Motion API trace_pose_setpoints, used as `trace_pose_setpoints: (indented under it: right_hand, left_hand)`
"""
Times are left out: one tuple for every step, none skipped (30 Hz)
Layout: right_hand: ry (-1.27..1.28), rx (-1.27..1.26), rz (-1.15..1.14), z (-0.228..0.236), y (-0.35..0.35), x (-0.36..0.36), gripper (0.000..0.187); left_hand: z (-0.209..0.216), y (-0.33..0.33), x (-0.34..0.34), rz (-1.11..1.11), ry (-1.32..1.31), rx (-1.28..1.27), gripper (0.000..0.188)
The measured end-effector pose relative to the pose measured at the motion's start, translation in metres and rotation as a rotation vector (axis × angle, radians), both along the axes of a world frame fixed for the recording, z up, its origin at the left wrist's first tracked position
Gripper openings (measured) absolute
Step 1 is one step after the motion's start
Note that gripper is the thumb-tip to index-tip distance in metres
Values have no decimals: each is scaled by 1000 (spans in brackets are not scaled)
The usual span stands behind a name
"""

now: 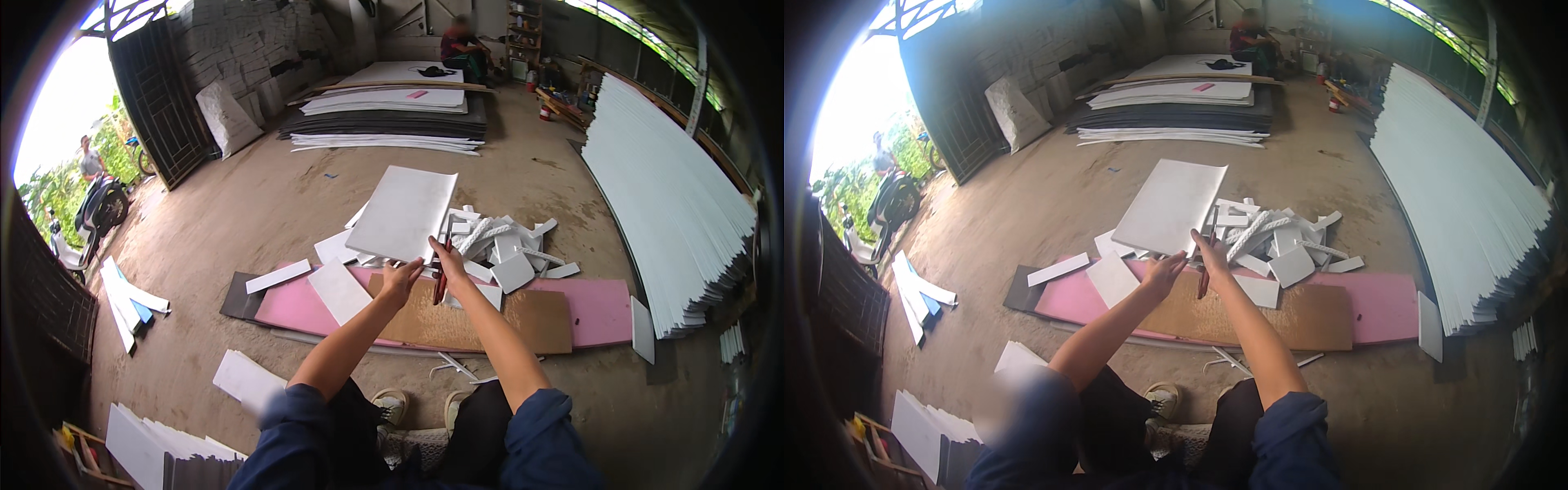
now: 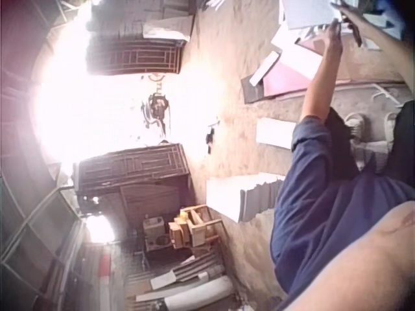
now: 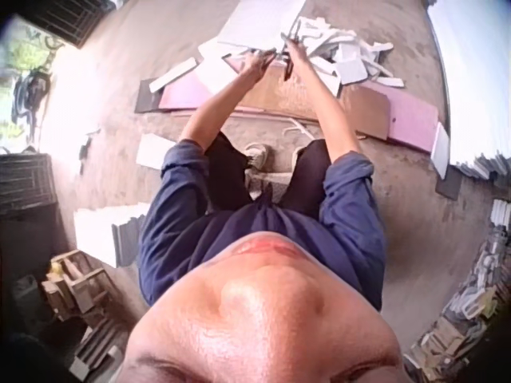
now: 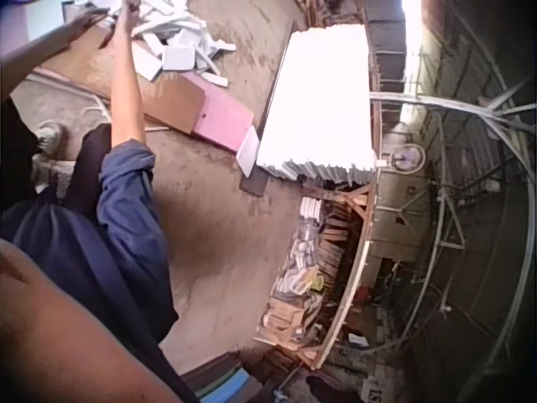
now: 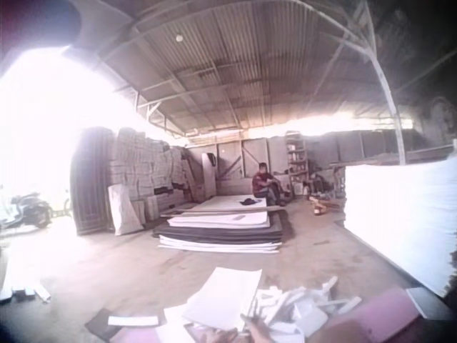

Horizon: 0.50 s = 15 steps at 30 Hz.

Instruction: The person cuts white foam sheets into smaller pieces using a utility knife, then sorts the cut pieces and scraps into a large white sack. The person also moves a cardboard sheet aside and places it on a stack.

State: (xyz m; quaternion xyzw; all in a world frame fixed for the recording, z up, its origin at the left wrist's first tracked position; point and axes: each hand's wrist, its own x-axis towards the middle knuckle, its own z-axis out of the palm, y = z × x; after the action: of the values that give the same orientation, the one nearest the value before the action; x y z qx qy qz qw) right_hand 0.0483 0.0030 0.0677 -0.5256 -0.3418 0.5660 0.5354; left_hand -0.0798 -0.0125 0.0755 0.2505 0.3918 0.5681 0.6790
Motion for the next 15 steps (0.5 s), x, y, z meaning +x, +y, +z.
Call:
trace_pose_setpoints:
  right_hand:
    - [-120,96,-74,-15,14,-1,55]
    - [-237,196,-147,-28,28,-2,53]
    - [-236,165,-123,-41,38,-4,50]
    - [-351,173,-146,-54,41,-12,49]
    - [-434,142,-170,-65,45,-16,43]
    - [-515,104,-185,-67,39,-26,37]
    - [-583,106,-128,-73,39,-32,41]
    - [-651,111,-72,-82,41,-32,45]
    - [-767,119,-62,-101,45,-22,43]
    - [-843,57,-27,-116,44,-18,42]
    - [-806,148,4,-146,52,7,42]
    - [-772,131,43,-158,43,4,42]
    - [-712,99,80,-168,34,0,42]
    - [-667,124,68,-188,30,5,41]
    - [-637,144,37,-214,29,21,40]
  left_hand:
    - [1,-1,3,-4,17,-17,49]
    - [3,1,2,-59,94,24,45]
    - [-2,4,-7,-124,176,35,44]
    - [-13,7,-21,-186,254,28,43]
    - [-24,16,-41,-302,436,38,42]
    - [-36,12,-62,-306,624,60,36]
    - [-56,12,-92,-294,695,-29,43]
    - [-76,10,-121,-287,760,-119,49]
    - [-92,4,-136,-247,814,-194,53]
    - [-106,-5,-156,-198,882,-275,58]
    - [-120,-8,-163,-173,896,-310,56]
    - [-141,-21,-184,-123,930,-380,55]
    - [-163,-30,-203,-76,942,-409,55]
    - [-188,-33,-215,-41,947,-424,55]
    - [-207,-27,-213,-26,943,-428,55]
